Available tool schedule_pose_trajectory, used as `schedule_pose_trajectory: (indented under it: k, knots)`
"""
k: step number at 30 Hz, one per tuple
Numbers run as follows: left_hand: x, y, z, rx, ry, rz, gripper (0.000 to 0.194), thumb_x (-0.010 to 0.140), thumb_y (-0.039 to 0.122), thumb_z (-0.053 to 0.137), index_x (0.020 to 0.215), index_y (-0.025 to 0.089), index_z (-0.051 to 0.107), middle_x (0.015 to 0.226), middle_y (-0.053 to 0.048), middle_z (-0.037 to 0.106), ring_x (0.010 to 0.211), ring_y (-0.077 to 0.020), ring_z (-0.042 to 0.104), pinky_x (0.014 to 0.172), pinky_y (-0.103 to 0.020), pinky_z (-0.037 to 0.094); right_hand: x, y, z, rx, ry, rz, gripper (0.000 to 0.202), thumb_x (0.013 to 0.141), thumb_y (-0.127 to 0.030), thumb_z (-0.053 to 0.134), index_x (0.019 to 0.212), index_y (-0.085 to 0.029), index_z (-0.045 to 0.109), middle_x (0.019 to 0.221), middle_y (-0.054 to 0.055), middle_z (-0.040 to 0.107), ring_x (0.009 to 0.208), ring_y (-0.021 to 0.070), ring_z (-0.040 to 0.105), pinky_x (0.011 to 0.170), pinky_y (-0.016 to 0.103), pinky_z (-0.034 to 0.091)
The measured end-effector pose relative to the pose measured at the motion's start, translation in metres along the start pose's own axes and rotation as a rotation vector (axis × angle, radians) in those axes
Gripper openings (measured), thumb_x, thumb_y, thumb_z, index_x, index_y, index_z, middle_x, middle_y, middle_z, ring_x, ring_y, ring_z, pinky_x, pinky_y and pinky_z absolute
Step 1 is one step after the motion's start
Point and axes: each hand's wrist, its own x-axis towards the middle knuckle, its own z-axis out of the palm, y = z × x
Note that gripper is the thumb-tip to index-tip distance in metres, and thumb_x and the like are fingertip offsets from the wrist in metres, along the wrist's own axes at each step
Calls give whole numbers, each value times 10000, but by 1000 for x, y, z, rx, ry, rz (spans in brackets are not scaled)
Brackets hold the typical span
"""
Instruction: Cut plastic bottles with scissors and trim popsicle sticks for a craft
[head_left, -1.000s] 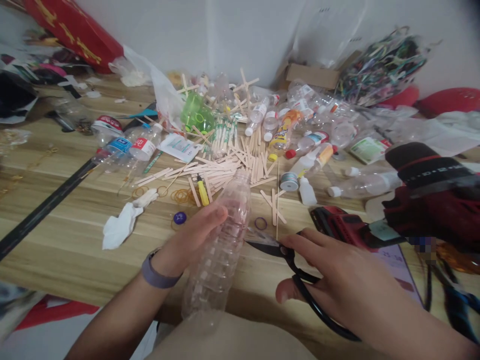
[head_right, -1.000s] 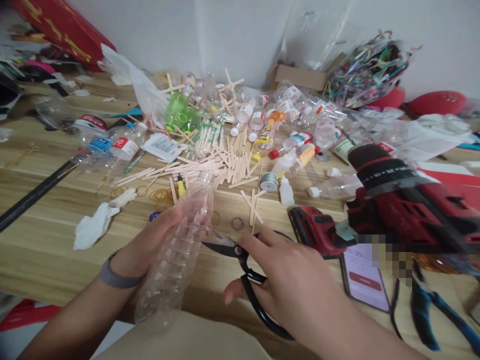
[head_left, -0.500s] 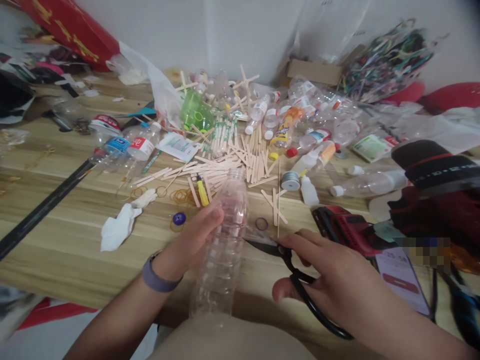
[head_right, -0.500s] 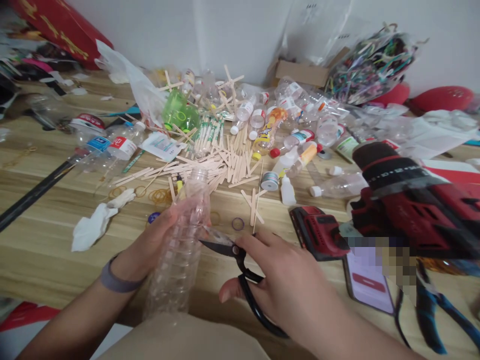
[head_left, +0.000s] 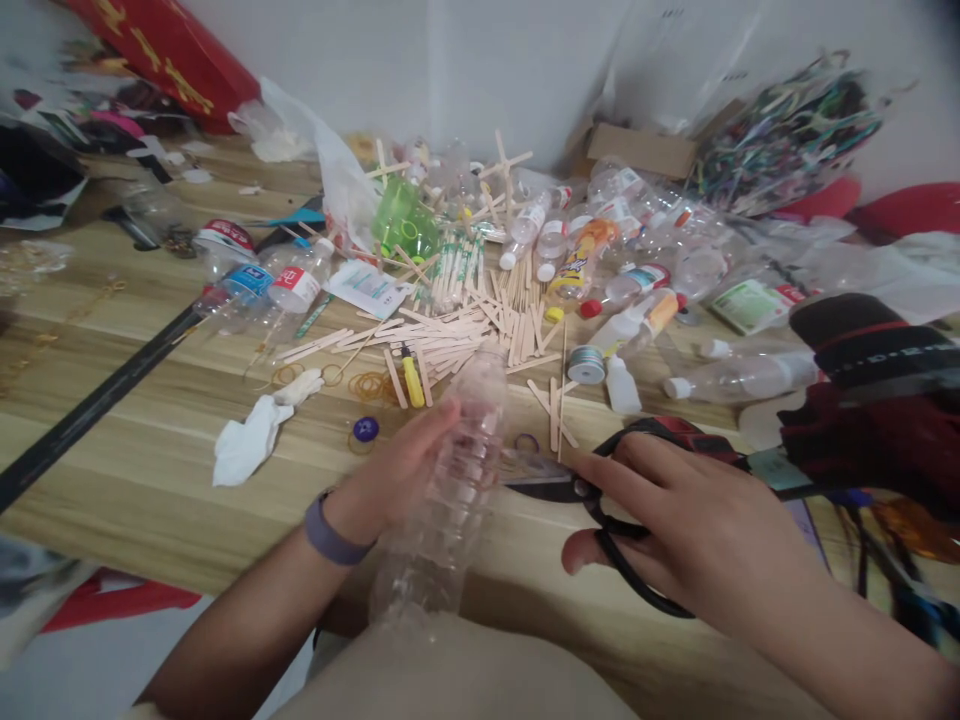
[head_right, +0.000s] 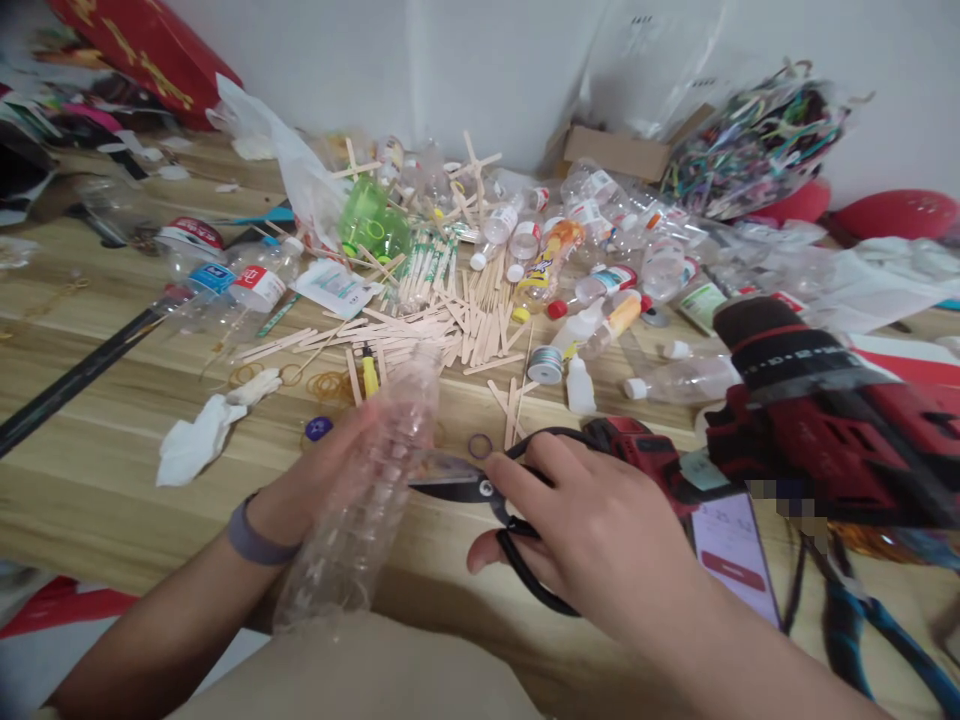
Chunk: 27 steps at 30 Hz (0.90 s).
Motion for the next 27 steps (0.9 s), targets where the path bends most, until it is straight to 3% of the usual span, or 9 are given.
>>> schedule_pose_trajectory:
  k: [3, 6, 9, 12, 20, 27]
  knots:
    - [1, 4, -4, -176, -19, -130, 468, 828, 590, 634, 1005, 161, 697, 803, -38, 723, 685, -166, 663, 644, -266, 492, -5, 7, -3, -102, -10, 4, 586, 1006, -586, 247, 1044, -174, 662, 705, 50, 569, 558, 200, 561, 529, 312, 367]
    - [2, 8, -4, -201, -46, -223, 499, 765, 599, 696, 984, 151, 702, 791, -40, 737, 657, -162, 669, 619, -248, 477, -4, 12, -5, -216, 4, -81, 495, 1032, -479, 283, 986, -186, 679, 702, 59, 562, 614, 224, 544, 586, 328, 359]
    - [3, 9, -2, -181, -49, -280, 538, 700, 617, 740, 965, 149, 712, 793, -44, 748, 660, -167, 671, 620, -244, 476, 1, 13, -10, -306, 25, -178, 341, 1026, -247, 345, 1003, -181, 678, 689, 57, 561, 650, 237, 522, 604, 335, 322]
    - [3, 10, 1, -154, -35, -306, 494, 785, 601, 663, 965, 144, 709, 781, -30, 739, 649, -153, 660, 624, -239, 460, 5, 12, -15, -353, 28, -218, 368, 956, -45, 329, 1048, -177, 660, 680, 50, 569, 643, 234, 491, 600, 342, 281]
    - [3, 8, 3, -130, 4, -382, 469, 928, 553, 477, 956, 125, 666, 774, -17, 702, 662, -143, 636, 685, -255, 429, 15, 7, -24, -392, 41, -305, 423, 921, 12, 321, 1028, -177, 683, 676, 42, 591, 641, 229, 477, 604, 355, 270]
    - [12, 7, 7, -71, 66, -468, 490, 877, 601, 542, 854, 130, 678, 701, -19, 670, 598, -142, 580, 613, -263, 410, 25, -7, -34, -508, -78, -369, 398, 838, 42, 374, 866, -157, 717, 743, 73, 613, 693, 235, 518, 647, 379, 319]
